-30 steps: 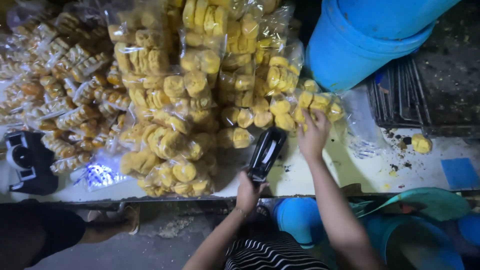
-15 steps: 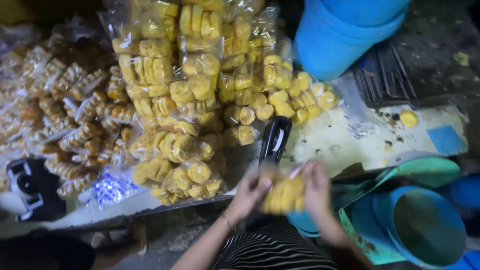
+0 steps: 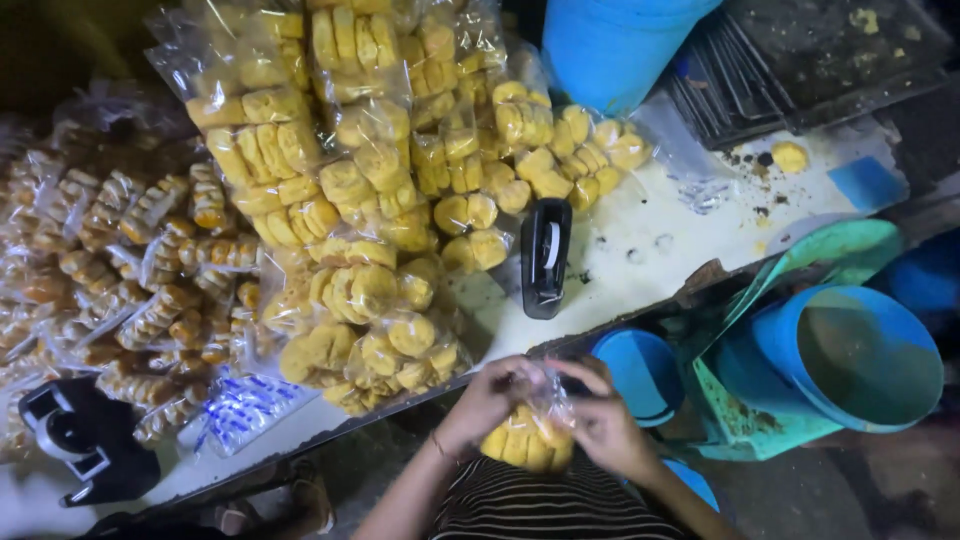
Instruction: Manually packaging yellow rice cakes into plastic bags and sealing them using a bag sealer.
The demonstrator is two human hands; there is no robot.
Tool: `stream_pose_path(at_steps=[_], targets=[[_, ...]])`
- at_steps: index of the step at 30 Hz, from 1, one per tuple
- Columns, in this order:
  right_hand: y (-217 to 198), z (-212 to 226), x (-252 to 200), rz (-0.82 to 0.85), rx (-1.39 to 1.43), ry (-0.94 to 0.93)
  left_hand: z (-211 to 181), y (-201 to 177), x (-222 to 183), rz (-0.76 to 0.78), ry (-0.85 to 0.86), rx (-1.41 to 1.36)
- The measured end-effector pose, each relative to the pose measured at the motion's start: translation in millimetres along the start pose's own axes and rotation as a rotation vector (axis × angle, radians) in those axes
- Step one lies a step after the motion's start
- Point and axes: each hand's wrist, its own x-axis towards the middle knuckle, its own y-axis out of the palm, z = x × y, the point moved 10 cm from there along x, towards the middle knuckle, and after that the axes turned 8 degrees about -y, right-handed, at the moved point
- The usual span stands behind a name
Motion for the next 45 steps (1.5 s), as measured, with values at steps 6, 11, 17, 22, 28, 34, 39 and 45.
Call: stream_pose_path(at_steps=[6,11,17,22,28,34,39,45], targets=[[19,29,-2,0.13,-0.429,-0.307,36,17,-11,0.061,-0.089,0.042],[3,-44,-15,0.139,0.169,0.465,9,30,-26,0.131,-0.045,0.052],[-5,-113,-32,0.008,0.611,0.658,-26,47,-29,-0.057,0.505,0.199],[-23,-86,-32,0.3,0.258,0.425,-9,60,-17,-0.075,0.131,0.055],[-27,-57,-22,0.447,-0.142,0.103,22,60,-20,-0.321,-0.268,0.242],[-17,-84,-29,0.491,-0.167,0.097,38,72,-26,-0.33,-0.291,0.634],[27,-177,-69,0.389,0.023,0.419,176,78,11,-0.271,-0.292,0.109],[-2,-170,-18,-0.107,0.134,0.76,125,23,18,-0.415,-0.125,0.094]])
